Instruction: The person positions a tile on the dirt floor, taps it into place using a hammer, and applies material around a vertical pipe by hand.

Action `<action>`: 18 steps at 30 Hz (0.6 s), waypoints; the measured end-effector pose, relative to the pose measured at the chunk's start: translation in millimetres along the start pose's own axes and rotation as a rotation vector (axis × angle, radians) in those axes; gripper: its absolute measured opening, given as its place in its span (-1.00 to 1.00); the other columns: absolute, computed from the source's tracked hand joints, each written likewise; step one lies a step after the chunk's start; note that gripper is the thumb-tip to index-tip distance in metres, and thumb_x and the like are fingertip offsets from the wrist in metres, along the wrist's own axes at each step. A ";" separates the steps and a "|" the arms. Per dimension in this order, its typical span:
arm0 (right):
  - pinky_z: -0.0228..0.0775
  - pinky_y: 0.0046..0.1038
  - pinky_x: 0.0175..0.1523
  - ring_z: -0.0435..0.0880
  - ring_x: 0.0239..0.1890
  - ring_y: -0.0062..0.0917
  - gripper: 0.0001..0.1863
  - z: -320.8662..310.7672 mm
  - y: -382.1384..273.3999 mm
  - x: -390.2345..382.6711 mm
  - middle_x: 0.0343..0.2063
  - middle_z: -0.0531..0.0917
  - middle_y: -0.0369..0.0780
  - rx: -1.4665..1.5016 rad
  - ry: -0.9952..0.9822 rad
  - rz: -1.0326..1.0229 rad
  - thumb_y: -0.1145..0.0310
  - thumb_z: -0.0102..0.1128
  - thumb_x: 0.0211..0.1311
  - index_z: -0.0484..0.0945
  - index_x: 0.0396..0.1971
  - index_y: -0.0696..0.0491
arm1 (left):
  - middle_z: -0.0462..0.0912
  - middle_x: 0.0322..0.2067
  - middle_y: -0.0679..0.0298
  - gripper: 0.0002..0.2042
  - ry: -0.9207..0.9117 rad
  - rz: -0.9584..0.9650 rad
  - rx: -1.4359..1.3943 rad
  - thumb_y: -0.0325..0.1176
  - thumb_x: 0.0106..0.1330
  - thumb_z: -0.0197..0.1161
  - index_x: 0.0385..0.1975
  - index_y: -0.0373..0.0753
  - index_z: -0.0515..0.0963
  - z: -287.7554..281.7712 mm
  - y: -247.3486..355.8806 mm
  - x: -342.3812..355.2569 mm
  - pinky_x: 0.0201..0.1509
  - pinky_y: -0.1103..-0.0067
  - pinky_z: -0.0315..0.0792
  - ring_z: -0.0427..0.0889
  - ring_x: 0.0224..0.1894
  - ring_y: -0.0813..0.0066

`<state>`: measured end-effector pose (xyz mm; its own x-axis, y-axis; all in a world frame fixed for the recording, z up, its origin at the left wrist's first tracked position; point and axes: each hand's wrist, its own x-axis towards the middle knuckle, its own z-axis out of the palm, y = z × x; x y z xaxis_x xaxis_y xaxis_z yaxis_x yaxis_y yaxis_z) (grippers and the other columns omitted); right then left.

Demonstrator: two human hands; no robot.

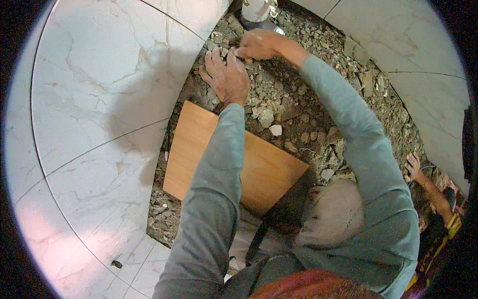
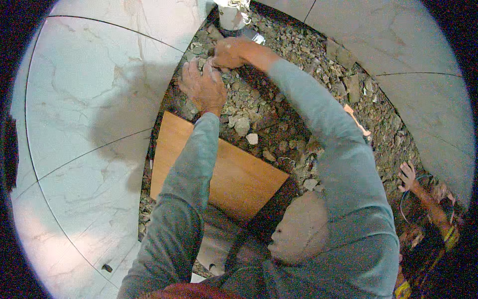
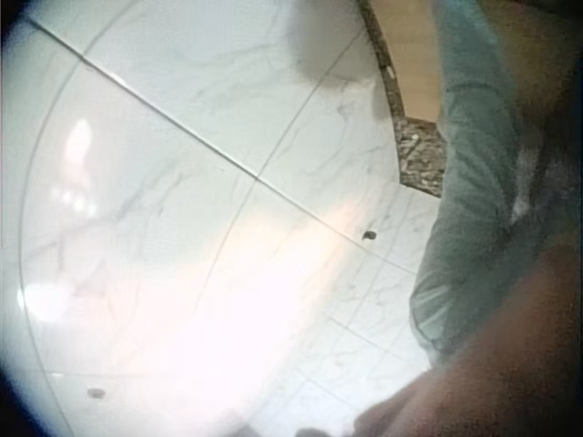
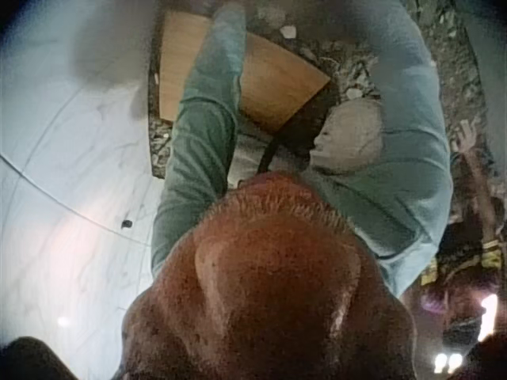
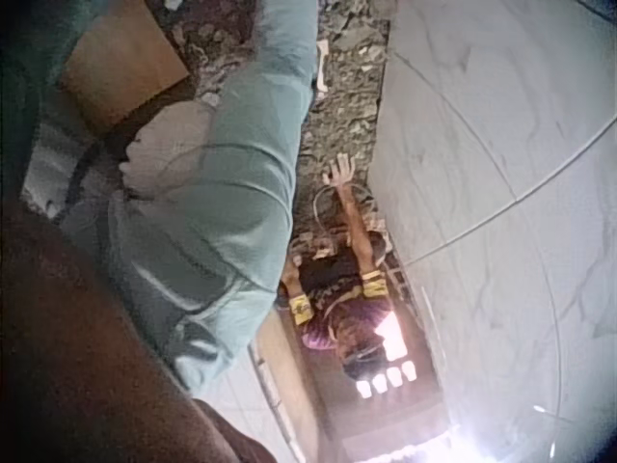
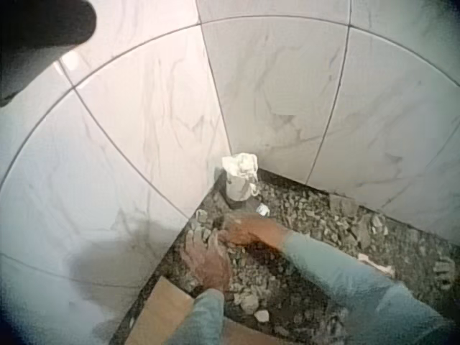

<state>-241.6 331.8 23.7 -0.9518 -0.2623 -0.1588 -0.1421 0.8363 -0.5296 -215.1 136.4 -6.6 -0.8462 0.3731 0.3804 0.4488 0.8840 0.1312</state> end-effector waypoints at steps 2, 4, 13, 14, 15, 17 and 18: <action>0.55 -0.04 -0.13 0.73 -0.26 -0.08 -0.57 -9.5 -13.4 -47.9 -0.25 0.76 -0.14 -0.163 -0.026 0.204 -0.04 0.03 0.46 0.67 -0.10 0.00 | 0.40 0.28 0.17 -0.66 0.030 0.006 -0.015 -0.24 0.34 0.28 0.12 0.04 0.62 1.2 0.0 -1.1 0.48 -0.12 0.03 0.21 0.44 0.06; 0.55 -0.04 -0.07 0.72 -0.18 -0.09 -0.54 -11.6 -12.5 -102.6 -0.21 0.74 -0.09 -0.254 0.290 0.284 -0.07 0.05 0.45 0.69 -0.09 0.02 | 0.43 0.24 0.17 -0.66 0.043 0.020 0.018 -0.23 0.33 0.29 0.11 0.05 0.62 1.9 0.9 -1.9 0.49 -0.13 0.03 0.22 0.43 0.06; 0.22 -0.06 0.37 0.46 0.28 -0.15 -0.49 39.4 26.0 -143.7 0.11 0.60 -0.12 -0.489 0.619 0.223 -0.08 0.09 0.44 0.59 0.10 0.03 | 0.59 -0.02 0.14 -0.70 0.026 0.278 0.143 -0.21 0.30 0.29 0.01 -0.05 0.64 0.5 13.0 40.8 0.20 0.07 0.46 0.58 0.11 0.03; 0.22 -0.07 0.37 0.49 0.26 -0.16 -0.49 40.8 27.4 -142.7 0.10 0.61 -0.12 -0.481 0.628 0.224 -0.07 0.09 0.44 0.60 0.08 0.04 | 0.57 -0.05 0.07 -0.69 -0.068 0.274 0.111 -0.24 0.30 0.29 0.02 -0.11 0.61 7.7 14.4 60.9 -0.08 0.20 0.61 0.68 -0.06 0.02; 0.23 -0.07 0.37 0.51 0.24 -0.17 -0.50 42.1 27.9 -143.0 0.08 0.63 -0.13 -0.477 0.685 0.199 -0.07 0.09 0.44 0.60 0.07 0.05 | 0.58 -0.02 0.04 -0.68 -0.084 0.361 0.095 -0.25 0.30 0.28 0.03 -0.15 0.59 15.8 13.0 84.4 -0.13 0.21 0.63 0.70 -0.12 0.02; 0.23 -0.07 0.36 0.53 0.22 -0.19 -0.51 42.3 27.9 -143.8 0.06 0.64 -0.12 -0.471 0.673 0.223 -0.06 0.09 0.43 0.62 0.04 0.05 | 0.58 0.01 0.01 -0.67 -0.048 0.484 0.068 -0.26 0.31 0.27 0.03 -0.20 0.57 31.6 4.2 123.0 -0.18 0.21 0.64 0.72 -0.18 0.01; 0.24 -0.07 0.36 0.54 0.21 -0.18 -0.52 41.5 28.2 -144.0 0.06 0.64 -0.11 -0.445 0.687 0.213 -0.06 0.10 0.43 0.63 0.03 0.04 | 0.57 0.07 0.01 -0.67 -0.141 0.578 0.119 -0.27 0.32 0.25 0.03 -0.24 0.56 39.1 -2.1 137.5 -0.15 0.20 0.65 0.73 -0.20 0.00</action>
<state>-97.3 373.1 -2.9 -0.9037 0.1532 0.3999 0.1027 0.9841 -0.1449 -343.6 196.8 9.6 -0.5085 0.8288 0.2333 0.8187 0.5493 -0.1671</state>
